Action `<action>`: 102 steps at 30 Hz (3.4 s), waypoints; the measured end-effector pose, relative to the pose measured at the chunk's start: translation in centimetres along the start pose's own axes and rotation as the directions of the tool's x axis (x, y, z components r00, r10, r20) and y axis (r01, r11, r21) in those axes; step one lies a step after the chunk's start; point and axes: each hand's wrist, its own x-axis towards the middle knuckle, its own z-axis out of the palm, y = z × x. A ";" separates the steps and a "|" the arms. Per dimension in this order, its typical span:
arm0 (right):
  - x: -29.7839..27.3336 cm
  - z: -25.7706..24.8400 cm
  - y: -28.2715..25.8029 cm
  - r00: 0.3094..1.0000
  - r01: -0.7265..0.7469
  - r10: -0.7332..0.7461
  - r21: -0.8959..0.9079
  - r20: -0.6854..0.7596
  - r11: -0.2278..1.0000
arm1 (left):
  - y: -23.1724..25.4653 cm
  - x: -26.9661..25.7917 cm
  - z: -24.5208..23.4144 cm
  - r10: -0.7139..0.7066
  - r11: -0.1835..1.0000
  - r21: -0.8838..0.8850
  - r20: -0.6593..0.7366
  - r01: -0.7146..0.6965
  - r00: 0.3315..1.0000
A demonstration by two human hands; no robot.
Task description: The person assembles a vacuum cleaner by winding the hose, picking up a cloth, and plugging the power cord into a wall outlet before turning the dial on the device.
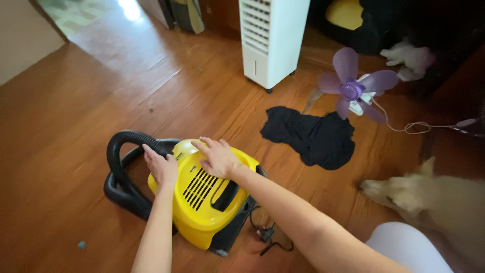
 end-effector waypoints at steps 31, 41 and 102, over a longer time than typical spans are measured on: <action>-31.6 -10.0 33.1 0.606 -0.794 0.795 -0.032 0.034 0.607 | 26.1 -16.1 46.2 0.480 0.594 0.132 0.734 -0.794 0.480; -36.5 -8.4 35.2 0.599 -0.799 0.799 0.113 0.056 0.591 | 20.2 -14.0 48.2 0.416 0.511 0.258 0.761 -0.820 0.498; -25.9 -13.6 21.3 0.460 -0.875 0.868 0.259 0.187 0.409 | 22.6 -3.8 30.8 0.367 0.886 -0.248 0.891 -0.391 0.268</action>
